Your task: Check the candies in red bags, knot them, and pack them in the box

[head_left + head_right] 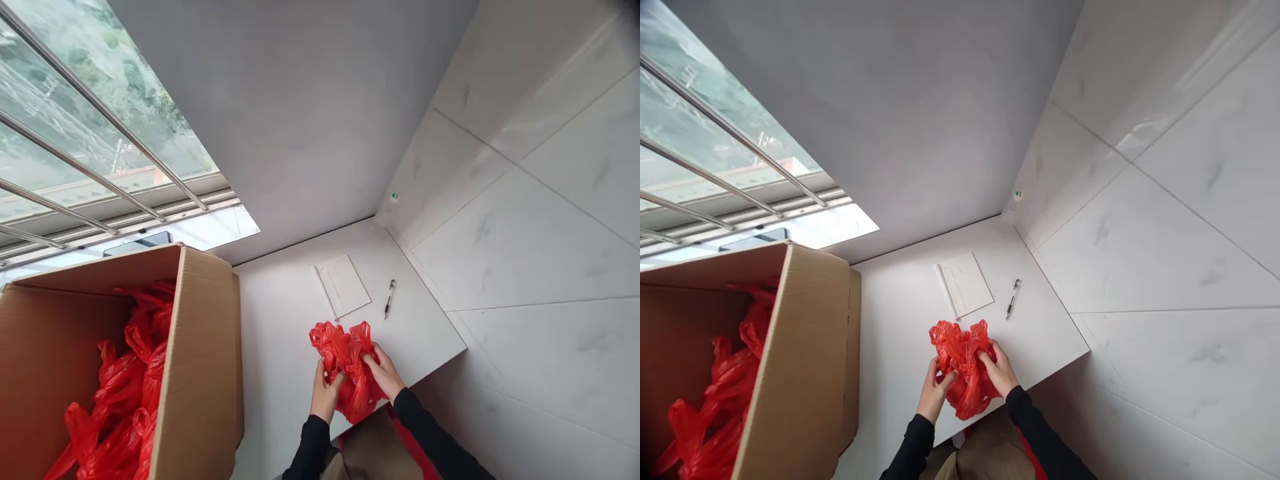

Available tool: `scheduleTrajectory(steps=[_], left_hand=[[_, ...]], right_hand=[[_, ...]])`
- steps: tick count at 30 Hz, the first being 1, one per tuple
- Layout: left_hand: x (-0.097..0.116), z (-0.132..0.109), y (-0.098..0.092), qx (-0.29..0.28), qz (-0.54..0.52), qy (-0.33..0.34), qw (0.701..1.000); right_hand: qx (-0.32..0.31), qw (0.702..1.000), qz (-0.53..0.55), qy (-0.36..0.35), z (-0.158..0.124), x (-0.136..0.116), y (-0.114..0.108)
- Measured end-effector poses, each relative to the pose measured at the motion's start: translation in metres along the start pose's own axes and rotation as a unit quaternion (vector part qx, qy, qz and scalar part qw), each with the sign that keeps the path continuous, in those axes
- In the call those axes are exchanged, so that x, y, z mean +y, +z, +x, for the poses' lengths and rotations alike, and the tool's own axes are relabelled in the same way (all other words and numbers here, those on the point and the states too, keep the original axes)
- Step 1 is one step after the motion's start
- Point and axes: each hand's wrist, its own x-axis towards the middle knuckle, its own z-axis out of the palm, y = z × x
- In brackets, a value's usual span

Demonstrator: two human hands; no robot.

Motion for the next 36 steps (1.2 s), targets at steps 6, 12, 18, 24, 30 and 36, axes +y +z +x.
scheduleTrajectory(steps=[6, 12, 18, 24, 30, 36], left_hand=[[-0.017, 0.018, 0.015, 0.074, 0.038, 0.006, 0.997], [-0.05, 0.047, 0.003, 0.129, 0.117, 0.058, 0.983], [-0.106, 0.066, -0.009, 0.239, 0.211, 0.131, 0.939], [-0.128, 0.068, -0.015, 0.29, 0.149, 0.236, 0.916], [-0.127, 0.058, -0.008, 0.247, 0.024, 0.233, 0.94], [-0.17, -0.013, 0.008, 0.309, 0.027, 0.292, 0.905]], right_hand=[[0.013, 0.994, -0.104, 0.015, 0.04, 0.008, -0.059], [0.052, 0.973, -0.219, -0.051, 0.053, 0.053, -0.08], [0.109, 0.939, -0.278, -0.169, 0.058, 0.114, -0.094], [0.144, 0.93, -0.263, -0.213, 0.053, 0.119, -0.1], [0.138, 0.957, -0.104, -0.231, 0.057, 0.119, -0.113], [0.061, 0.96, -0.041, -0.269, 0.05, 0.114, -0.14]])
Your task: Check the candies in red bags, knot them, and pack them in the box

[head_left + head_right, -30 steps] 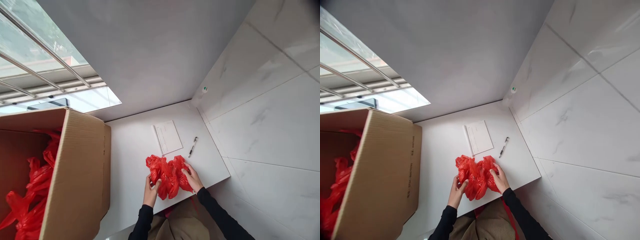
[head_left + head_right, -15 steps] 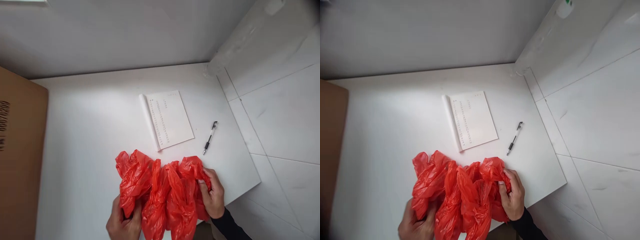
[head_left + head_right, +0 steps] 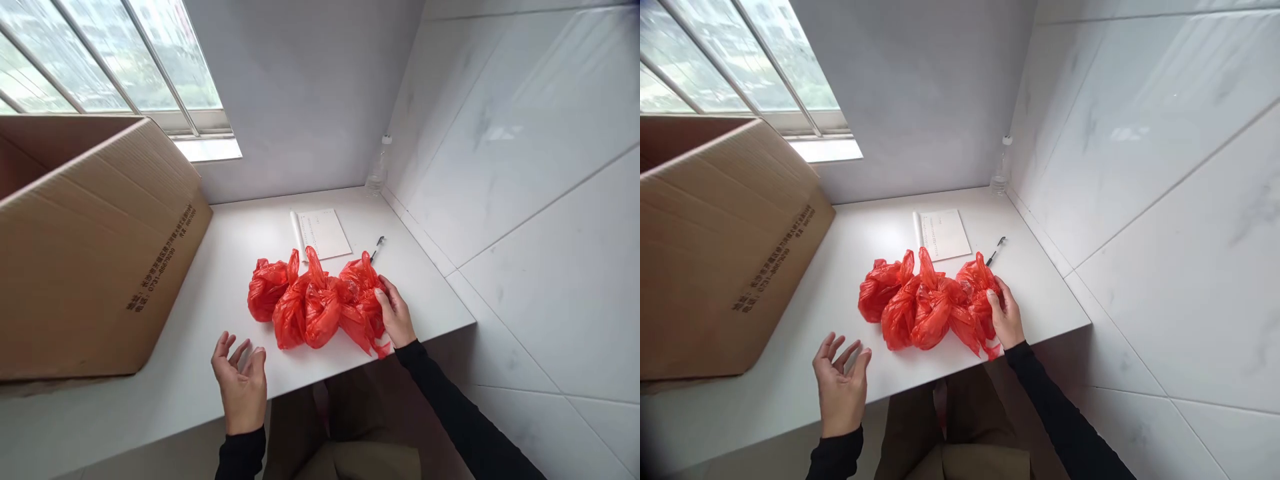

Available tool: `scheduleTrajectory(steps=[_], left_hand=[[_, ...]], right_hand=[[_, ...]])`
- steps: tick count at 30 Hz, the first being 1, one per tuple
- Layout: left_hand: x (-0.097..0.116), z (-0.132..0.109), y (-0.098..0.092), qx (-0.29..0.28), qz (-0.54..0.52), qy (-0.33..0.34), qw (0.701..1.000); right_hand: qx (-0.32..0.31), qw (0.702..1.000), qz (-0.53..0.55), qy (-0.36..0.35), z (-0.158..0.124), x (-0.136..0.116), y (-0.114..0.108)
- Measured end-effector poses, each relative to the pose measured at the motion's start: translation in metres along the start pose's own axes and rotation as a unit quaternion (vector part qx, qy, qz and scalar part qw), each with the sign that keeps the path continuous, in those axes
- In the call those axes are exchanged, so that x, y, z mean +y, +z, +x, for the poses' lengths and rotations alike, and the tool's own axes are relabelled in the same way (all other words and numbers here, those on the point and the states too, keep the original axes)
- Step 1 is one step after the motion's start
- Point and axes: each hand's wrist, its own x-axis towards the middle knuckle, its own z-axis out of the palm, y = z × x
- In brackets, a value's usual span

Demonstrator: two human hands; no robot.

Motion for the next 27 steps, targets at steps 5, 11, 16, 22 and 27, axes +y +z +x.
scheduleTrajectory(steps=[5, 11, 16, 22, 27], left_hand=[[0.003, -0.051, -0.014, -0.037, 0.069, 0.109, 0.991], [0.022, -0.073, 0.015, -0.112, 0.167, 0.315, 0.928], [0.013, -0.063, 0.053, -0.149, 0.261, 0.401, 0.865], [0.01, 0.0, 0.078, -0.059, 0.321, 0.38, 0.865], [0.039, 0.026, 0.077, -0.001, 0.3, 0.382, 0.874]], right_hand=[[-0.029, 0.999, 0.005, -0.014, -0.016, 0.001, -0.017], [-0.018, 0.999, -0.036, -0.015, -0.021, -0.003, -0.024], [-0.036, 0.998, -0.045, 0.012, -0.014, -0.005, -0.032], [-0.101, 0.994, -0.019, 0.039, -0.01, -0.012, -0.027], [-0.178, 0.981, -0.003, 0.07, -0.014, -0.027, -0.028]])
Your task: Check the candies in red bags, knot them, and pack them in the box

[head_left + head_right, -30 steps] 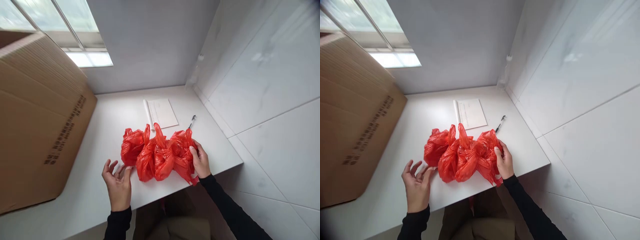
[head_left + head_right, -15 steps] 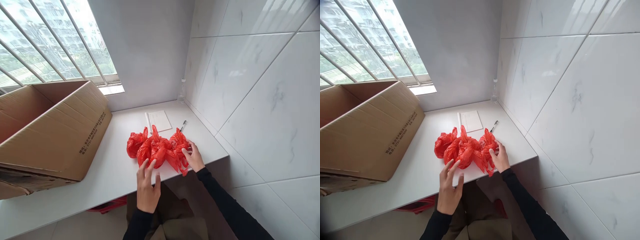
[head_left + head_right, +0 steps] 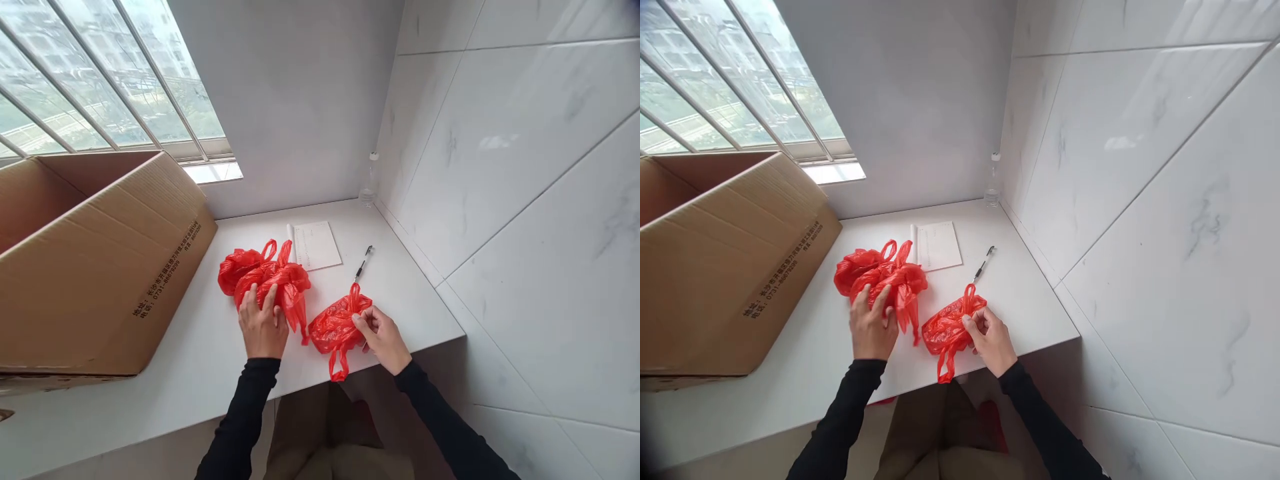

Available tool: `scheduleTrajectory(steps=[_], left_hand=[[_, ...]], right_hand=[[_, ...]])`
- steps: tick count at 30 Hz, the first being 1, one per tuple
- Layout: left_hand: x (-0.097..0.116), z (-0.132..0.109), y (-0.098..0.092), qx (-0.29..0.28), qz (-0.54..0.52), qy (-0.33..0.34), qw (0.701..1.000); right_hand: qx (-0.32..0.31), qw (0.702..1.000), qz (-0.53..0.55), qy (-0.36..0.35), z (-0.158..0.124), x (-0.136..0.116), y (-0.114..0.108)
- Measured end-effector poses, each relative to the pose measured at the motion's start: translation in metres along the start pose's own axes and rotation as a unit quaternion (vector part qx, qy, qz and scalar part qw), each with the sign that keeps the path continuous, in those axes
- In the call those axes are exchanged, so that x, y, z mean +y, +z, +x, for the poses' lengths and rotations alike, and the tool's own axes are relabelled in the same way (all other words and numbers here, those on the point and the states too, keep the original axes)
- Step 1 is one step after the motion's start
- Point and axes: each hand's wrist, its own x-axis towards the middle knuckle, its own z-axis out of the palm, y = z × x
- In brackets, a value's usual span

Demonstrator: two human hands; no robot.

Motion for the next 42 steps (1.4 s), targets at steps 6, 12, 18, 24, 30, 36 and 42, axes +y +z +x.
scheduleTrajectory(steps=[6, 12, 18, 24, 30, 36, 42], left_hand=[[0.05, -0.037, -0.021, -0.106, -0.084, 0.113, 0.984], [0.046, -0.04, -0.009, -0.134, -0.125, 0.112, 0.977], [0.017, -0.03, -0.038, -0.064, -0.12, -0.011, 0.991], [0.04, -0.026, -0.039, -0.132, -0.144, 0.05, 0.98], [0.014, -0.019, -0.041, -0.053, -0.15, -0.019, 0.987], [0.026, -0.013, -0.062, -0.1, -0.185, -0.028, 0.977], [0.036, -0.008, -0.06, -0.091, -0.237, 0.009, 0.967]], right_hand=[[-0.071, 0.991, -0.11, -0.027, 0.002, -0.028, -0.019], [-0.095, 0.954, -0.273, -0.083, 0.009, -0.034, -0.027], [0.008, 0.961, -0.264, -0.086, 0.006, -0.033, -0.037], [-0.073, 0.955, -0.251, -0.141, 0.006, -0.044, -0.008], [0.022, 0.983, -0.167, -0.071, 0.004, -0.05, -0.021], [0.057, 0.994, -0.081, -0.04, -0.007, -0.063, -0.022], [0.118, 0.984, -0.123, -0.058, -0.013, -0.075, -0.01]])
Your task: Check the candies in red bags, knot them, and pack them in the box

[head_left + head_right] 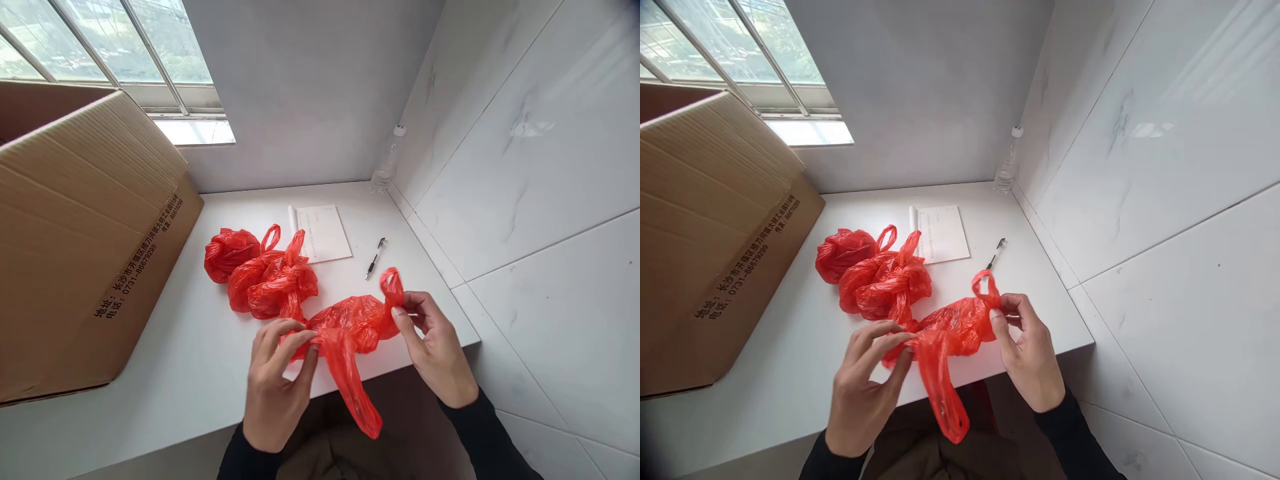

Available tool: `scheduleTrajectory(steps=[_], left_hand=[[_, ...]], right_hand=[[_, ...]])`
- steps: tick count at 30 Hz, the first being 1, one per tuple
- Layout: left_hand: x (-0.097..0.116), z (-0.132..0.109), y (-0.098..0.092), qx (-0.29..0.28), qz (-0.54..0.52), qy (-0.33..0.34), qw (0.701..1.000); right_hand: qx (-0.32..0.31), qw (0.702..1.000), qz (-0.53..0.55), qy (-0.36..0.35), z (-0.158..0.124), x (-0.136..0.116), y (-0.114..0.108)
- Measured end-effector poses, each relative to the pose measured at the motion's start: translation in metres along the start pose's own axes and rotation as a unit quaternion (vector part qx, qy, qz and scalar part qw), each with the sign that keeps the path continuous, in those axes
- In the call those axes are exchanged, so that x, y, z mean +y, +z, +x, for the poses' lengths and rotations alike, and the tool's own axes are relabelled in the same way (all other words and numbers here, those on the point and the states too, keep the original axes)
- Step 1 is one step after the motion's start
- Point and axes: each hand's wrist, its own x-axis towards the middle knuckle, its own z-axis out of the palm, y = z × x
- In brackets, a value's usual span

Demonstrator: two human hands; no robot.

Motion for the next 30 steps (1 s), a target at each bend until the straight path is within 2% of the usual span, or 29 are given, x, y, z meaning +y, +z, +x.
scheduleTrajectory(steps=[2, 4, 5, 6, 8, 10, 13, 15, 19, 21, 24, 25, 27, 30], left_hand=[[-0.006, -0.001, -0.006, 0.033, -0.016, -0.043, 0.998], [-0.011, -0.003, -0.011, 0.048, -0.033, -0.089, 0.994], [-0.013, -0.004, -0.013, 0.046, -0.043, -0.109, 0.992], [-0.015, -0.005, -0.014, 0.042, -0.054, -0.127, 0.99], [-0.016, -0.007, -0.015, 0.035, -0.073, -0.156, 0.985], [-0.015, -0.009, -0.016, 0.039, -0.081, -0.177, 0.98], [-0.005, -0.013, -0.019, 0.057, -0.067, -0.181, 0.98], [0.008, -0.016, -0.019, 0.046, -0.031, -0.124, 0.991], [0.025, -0.016, -0.012, -0.038, 0.058, 0.036, 0.997], [0.023, -0.011, -0.01, -0.019, 0.062, 0.055, 0.996], [0.018, -0.002, -0.012, 0.058, 0.048, 0.021, 0.997], [0.019, 0.0, -0.013, 0.066, 0.045, 0.01, 0.997], [0.027, -0.001, -0.011, 0.031, 0.041, 0.01, 0.999], [0.04, -0.007, 0.0, -0.089, 0.053, 0.051, 0.993]], right_hand=[[0.081, 0.995, -0.03, -0.042, -0.008, -0.005, -0.003], [0.158, 0.978, -0.031, -0.136, -0.018, -0.014, -0.003], [0.16, 0.968, -0.029, -0.191, -0.023, -0.019, -0.002], [0.128, 0.961, -0.037, -0.24, -0.028, -0.023, 0.001], [0.0, 0.95, -0.099, -0.298, -0.031, -0.029, 0.01], [-0.115, 0.926, -0.203, -0.296, -0.027, -0.028, 0.021], [-0.17, 0.9, -0.304, -0.261, -0.016, -0.021, 0.037], [-0.195, 0.891, -0.325, -0.248, -0.011, -0.018, 0.044], [-0.241, 0.881, -0.332, -0.236, -0.012, -0.022, 0.048], [-0.255, 0.882, -0.337, -0.21, -0.012, -0.022, 0.044], [-0.261, 0.879, -0.369, -0.154, -0.008, -0.016, 0.036], [-0.258, 0.878, -0.379, -0.14, -0.006, -0.013, 0.033], [-0.249, 0.878, -0.386, -0.131, -0.003, -0.009, 0.029], [-0.25, 0.882, -0.377, -0.13, -0.003, -0.008, 0.028]])
